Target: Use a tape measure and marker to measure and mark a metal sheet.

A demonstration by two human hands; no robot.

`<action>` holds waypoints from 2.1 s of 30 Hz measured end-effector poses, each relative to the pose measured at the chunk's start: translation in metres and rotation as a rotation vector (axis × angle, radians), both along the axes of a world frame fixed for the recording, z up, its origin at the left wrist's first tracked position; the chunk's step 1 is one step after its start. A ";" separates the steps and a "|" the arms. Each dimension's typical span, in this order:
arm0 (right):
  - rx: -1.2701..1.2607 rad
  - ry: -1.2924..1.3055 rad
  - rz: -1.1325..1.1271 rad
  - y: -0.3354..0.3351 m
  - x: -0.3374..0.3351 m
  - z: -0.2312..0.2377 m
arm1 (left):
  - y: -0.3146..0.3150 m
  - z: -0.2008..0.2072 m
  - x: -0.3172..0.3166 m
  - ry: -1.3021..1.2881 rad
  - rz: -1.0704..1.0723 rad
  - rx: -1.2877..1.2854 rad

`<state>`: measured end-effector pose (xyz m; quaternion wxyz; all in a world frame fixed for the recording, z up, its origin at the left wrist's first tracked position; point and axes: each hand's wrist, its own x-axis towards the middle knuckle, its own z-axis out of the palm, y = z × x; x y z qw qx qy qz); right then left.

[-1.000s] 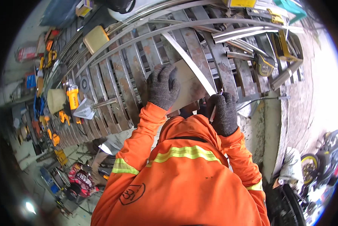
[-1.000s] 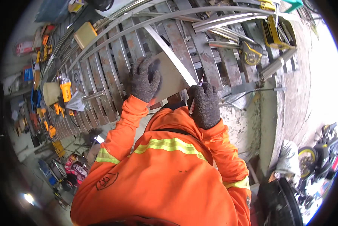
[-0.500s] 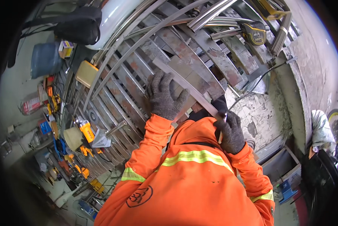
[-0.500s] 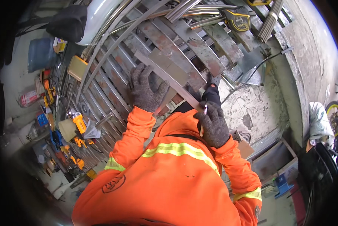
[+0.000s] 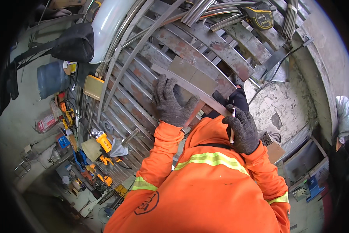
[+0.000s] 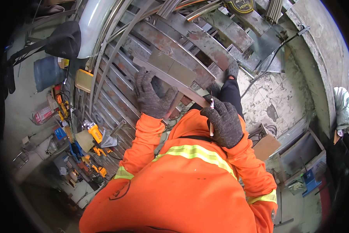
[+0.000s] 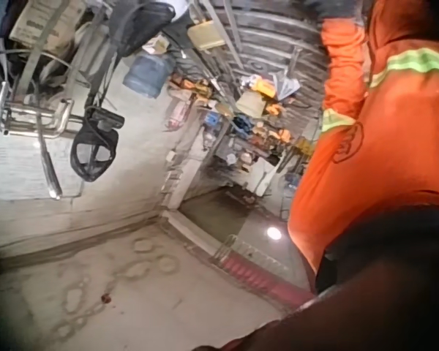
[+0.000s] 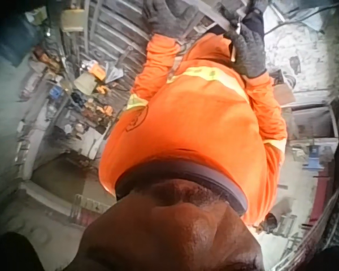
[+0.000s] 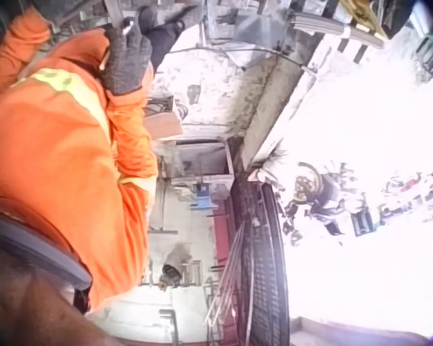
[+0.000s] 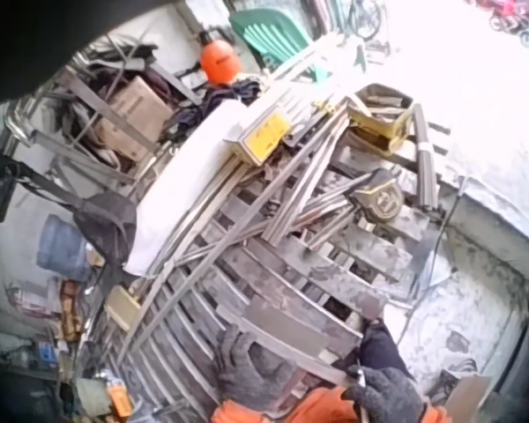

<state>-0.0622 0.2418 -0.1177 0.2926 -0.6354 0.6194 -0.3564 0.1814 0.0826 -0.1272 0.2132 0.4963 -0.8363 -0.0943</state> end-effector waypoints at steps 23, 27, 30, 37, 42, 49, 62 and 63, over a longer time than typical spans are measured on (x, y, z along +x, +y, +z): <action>0.039 -0.038 0.007 0.004 0.002 0.000 | -0.002 0.000 -0.002 -0.035 -0.002 0.013; 0.029 -0.057 0.012 0.005 0.004 -0.002 | -0.001 0.001 -0.001 -0.053 -0.001 0.029; 0.039 -0.049 0.012 0.006 0.004 -0.002 | -0.001 0.002 -0.002 -0.064 0.005 0.035; 0.068 -0.075 0.032 0.006 0.003 -0.003 | -0.001 -0.001 -0.001 -0.029 0.007 0.039; 0.037 -0.063 0.017 0.007 0.004 -0.005 | -0.001 0.000 -0.002 -0.038 0.010 0.034; 0.030 -0.081 0.014 0.006 0.003 -0.005 | -0.002 0.000 -0.001 -0.027 0.000 0.026; -0.141 -0.145 0.033 -0.061 -0.017 0.030 | -0.007 0.002 -0.003 0.030 -0.016 0.046; -0.150 -0.157 0.051 -0.067 -0.016 0.026 | -0.007 0.003 -0.003 0.023 -0.019 0.056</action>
